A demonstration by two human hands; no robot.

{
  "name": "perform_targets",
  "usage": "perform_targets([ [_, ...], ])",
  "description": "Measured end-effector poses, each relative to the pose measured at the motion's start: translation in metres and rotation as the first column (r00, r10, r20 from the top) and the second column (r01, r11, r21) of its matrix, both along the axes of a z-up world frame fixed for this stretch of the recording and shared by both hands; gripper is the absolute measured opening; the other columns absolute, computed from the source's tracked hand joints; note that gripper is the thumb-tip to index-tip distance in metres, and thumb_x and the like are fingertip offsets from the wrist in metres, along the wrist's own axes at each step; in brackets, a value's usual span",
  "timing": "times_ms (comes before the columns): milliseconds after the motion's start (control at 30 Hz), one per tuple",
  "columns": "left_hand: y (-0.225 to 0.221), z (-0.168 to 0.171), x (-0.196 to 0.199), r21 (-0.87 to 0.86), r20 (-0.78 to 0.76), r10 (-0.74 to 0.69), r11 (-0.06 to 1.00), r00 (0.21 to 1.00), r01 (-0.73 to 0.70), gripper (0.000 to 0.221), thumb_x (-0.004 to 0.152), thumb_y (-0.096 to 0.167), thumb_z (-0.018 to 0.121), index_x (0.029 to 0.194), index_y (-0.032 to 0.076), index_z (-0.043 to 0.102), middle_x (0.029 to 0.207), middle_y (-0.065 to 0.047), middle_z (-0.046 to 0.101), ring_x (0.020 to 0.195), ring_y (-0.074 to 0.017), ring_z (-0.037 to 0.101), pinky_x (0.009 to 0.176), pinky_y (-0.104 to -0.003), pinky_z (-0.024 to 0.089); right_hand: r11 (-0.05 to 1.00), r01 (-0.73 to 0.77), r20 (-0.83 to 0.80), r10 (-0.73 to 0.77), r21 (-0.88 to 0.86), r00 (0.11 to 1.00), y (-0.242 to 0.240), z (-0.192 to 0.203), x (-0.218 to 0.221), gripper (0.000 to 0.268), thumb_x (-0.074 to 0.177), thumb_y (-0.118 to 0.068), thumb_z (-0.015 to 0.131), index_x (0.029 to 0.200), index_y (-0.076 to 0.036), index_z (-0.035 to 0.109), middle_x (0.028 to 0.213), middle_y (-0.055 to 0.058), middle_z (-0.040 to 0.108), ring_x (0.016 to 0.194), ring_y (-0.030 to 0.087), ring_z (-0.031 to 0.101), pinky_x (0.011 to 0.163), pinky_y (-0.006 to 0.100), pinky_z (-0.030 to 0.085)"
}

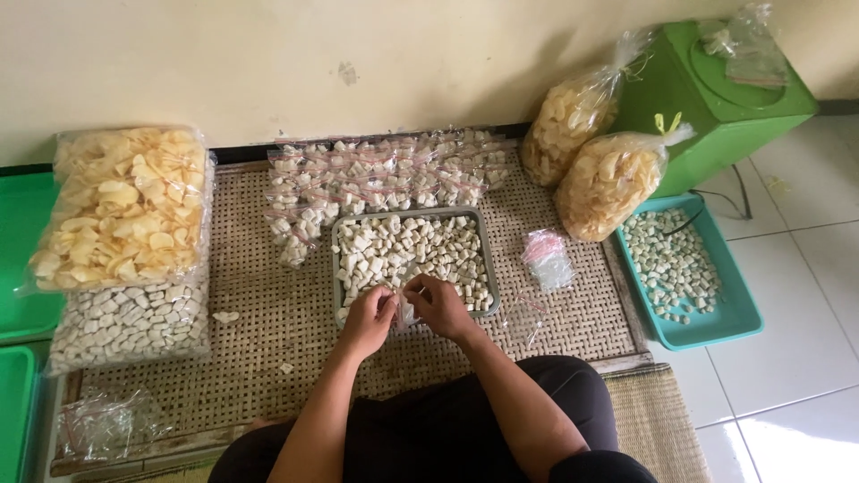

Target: The person sits on a mat and repeatedly scoops small white food pieces from a metal tray into small clear plastic bags, seals them, and places them aside. The workspace includes multiple pre-filled bags and larger bulk bags of similar items.

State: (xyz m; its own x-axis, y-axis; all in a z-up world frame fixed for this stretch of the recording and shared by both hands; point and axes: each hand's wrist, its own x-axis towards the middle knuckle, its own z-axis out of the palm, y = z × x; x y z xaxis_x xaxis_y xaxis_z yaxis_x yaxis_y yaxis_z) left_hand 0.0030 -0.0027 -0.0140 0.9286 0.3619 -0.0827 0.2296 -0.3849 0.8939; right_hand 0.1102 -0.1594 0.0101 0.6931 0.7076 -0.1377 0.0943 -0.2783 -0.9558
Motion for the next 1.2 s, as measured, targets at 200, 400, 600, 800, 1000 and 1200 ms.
perform_targets([
  [200,-0.009,0.017,-0.003,0.231,0.111,-0.093,0.971,0.989,0.066,0.014,0.084,0.015,0.067,0.086,0.002,0.063,0.072,-0.021,0.063,0.073,-0.0420,0.067,0.063,-0.047,0.052,0.999,0.031,0.075,-0.034,0.040,0.997,0.000,-0.010,0.001,0.011,0.098,-0.008,0.066,0.102,0.001,0.070,0.079,0.021,0.072,0.063,0.029,0.072,0.061,0.040,0.056],
  [400,-0.003,0.025,-0.012,-0.012,-0.021,0.047,0.999,0.999,-0.048,0.011,0.087,0.016,0.074,0.095,0.008,0.074,0.083,-0.013,0.075,0.077,-0.0265,0.071,0.070,-0.036,0.055,0.995,0.055,0.081,-0.061,0.079,0.995,-0.005,-0.034,0.004,0.009,0.099,-0.007,0.066,0.104,-0.002,0.071,0.083,0.018,0.072,0.071,0.030,0.074,0.068,0.041,0.058],
  [600,-0.002,0.042,-0.016,-0.186,-0.123,0.143,0.969,0.982,-0.164,0.022,0.090,0.025,0.077,0.101,0.006,0.077,0.092,-0.014,0.077,0.085,-0.0228,0.071,0.079,-0.036,0.056,0.996,0.067,0.097,-0.073,0.063,0.993,-0.006,-0.029,0.010,0.012,0.099,-0.010,0.067,0.109,-0.008,0.071,0.087,0.013,0.075,0.073,0.025,0.073,0.070,0.038,0.057],
  [800,0.002,0.032,-0.017,-0.462,0.004,0.275,0.853,0.961,-0.242,0.018,0.086,0.013,0.082,0.090,-0.001,0.072,0.072,-0.015,0.070,0.060,-0.0181,0.069,0.058,-0.029,0.060,0.972,0.102,0.197,-0.145,0.213,0.970,-0.006,-0.030,0.012,0.022,0.088,-0.008,0.080,0.106,-0.006,0.069,0.082,0.018,0.070,0.075,0.032,0.074,0.071,0.038,0.059],
  [1000,-0.012,0.055,-0.012,-0.591,-0.029,0.345,0.751,0.938,-0.294,0.010,0.086,0.004,0.079,0.089,-0.001,0.071,0.076,-0.013,0.070,0.064,-0.0160,0.070,0.061,-0.030,0.062,0.951,-0.056,0.075,0.035,0.305,0.997,0.001,0.033,-0.029,0.030,0.079,-0.007,0.089,0.099,0.002,0.068,0.085,0.022,0.076,0.082,0.035,0.077,0.076,0.044,0.061],
  [1200,-0.014,0.052,-0.011,-0.602,-0.016,0.309,0.756,0.951,-0.256,0.014,0.089,0.006,0.078,0.093,-0.006,0.073,0.079,-0.023,0.070,0.070,-0.0259,0.073,0.065,-0.039,0.065,0.983,-0.063,0.052,0.055,0.175,0.997,0.001,0.017,-0.018,0.016,0.089,-0.009,0.079,0.102,-0.003,0.073,0.090,0.019,0.078,0.091,0.038,0.076,0.081,0.049,0.062],
])
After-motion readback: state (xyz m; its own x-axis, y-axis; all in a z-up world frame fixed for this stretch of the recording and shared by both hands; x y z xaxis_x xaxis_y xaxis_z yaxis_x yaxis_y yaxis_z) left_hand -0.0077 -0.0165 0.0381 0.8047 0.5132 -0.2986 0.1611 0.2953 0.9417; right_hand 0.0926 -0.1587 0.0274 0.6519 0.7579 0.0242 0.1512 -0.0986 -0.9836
